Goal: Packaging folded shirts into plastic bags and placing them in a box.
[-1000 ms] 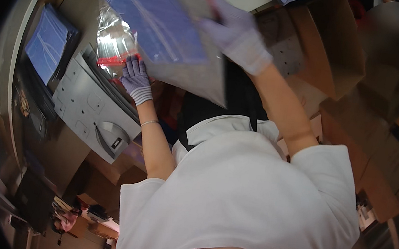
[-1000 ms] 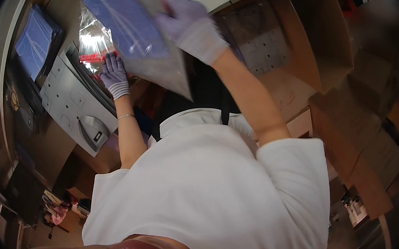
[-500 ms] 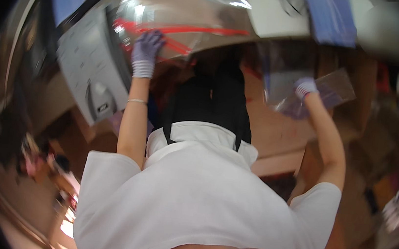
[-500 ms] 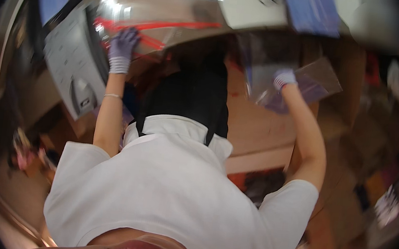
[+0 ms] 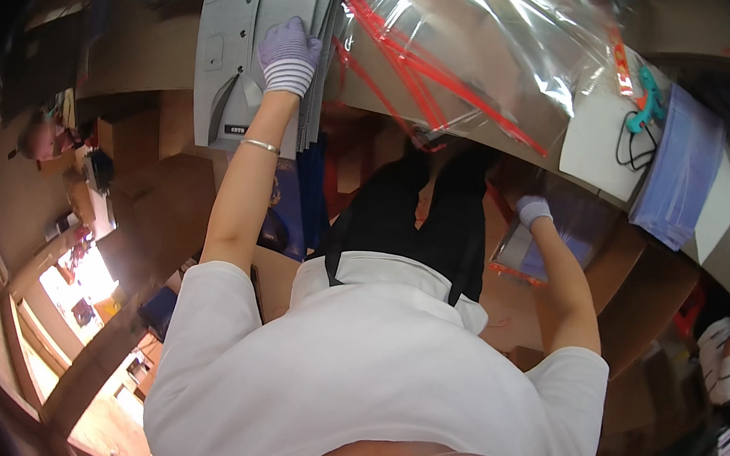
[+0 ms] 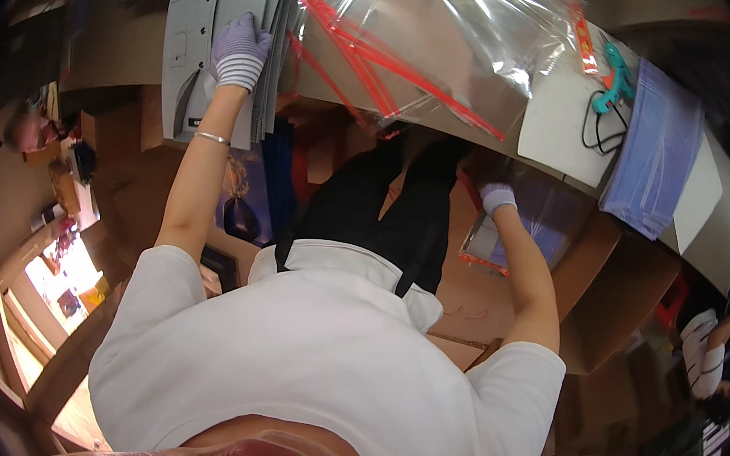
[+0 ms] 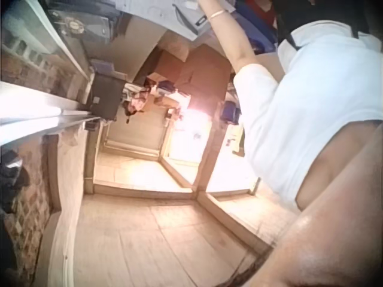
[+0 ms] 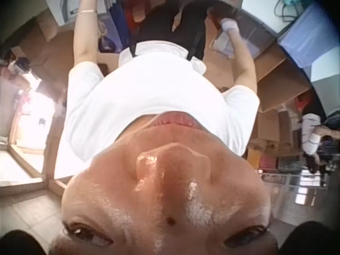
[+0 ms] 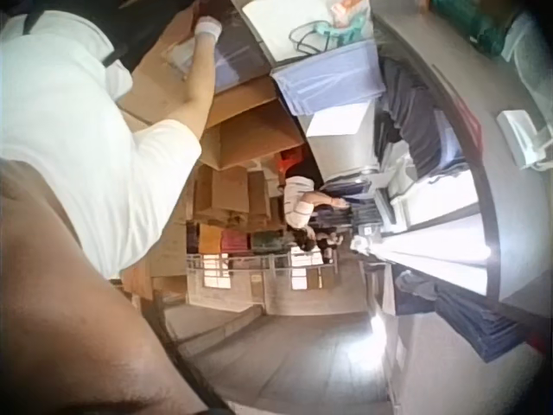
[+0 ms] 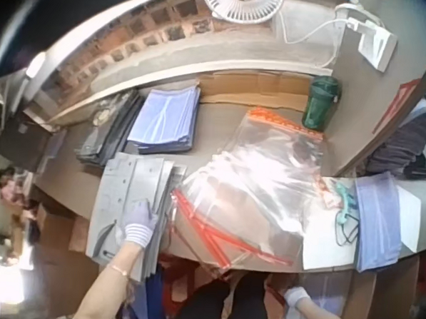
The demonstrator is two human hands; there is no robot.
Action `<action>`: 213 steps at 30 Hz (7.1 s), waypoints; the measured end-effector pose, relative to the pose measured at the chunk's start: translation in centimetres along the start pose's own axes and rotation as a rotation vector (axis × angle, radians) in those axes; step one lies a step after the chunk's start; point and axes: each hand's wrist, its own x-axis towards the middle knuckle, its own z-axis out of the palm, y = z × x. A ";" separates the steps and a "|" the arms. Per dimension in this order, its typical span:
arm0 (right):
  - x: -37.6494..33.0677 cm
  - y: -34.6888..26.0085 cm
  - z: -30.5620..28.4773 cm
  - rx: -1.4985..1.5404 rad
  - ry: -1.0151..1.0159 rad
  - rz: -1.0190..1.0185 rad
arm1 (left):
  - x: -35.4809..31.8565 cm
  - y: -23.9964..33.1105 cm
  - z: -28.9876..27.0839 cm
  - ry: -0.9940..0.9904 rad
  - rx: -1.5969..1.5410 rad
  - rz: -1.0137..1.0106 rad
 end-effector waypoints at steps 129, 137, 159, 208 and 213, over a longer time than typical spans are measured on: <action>-25.7 -18.7 -10.8 1.823 1.284 0.388 | 2.9 8.6 -0.7 0.004 -0.916 0.468; -25.5 -14.6 -10.7 1.184 1.248 0.188 | 5.4 6.1 -2.9 -0.159 -0.905 0.669; -22.3 -18.9 -8.6 1.867 1.025 0.211 | 6.8 5.0 -5.2 -0.282 -0.508 0.844; -21.8 -18.1 -12.8 2.334 1.370 0.279 | 1.9 10.5 -1.5 0.189 -0.677 0.597; -21.5 -18.5 -12.5 2.368 1.314 0.291 | 0.9 10.4 -2.1 0.293 -0.754 0.577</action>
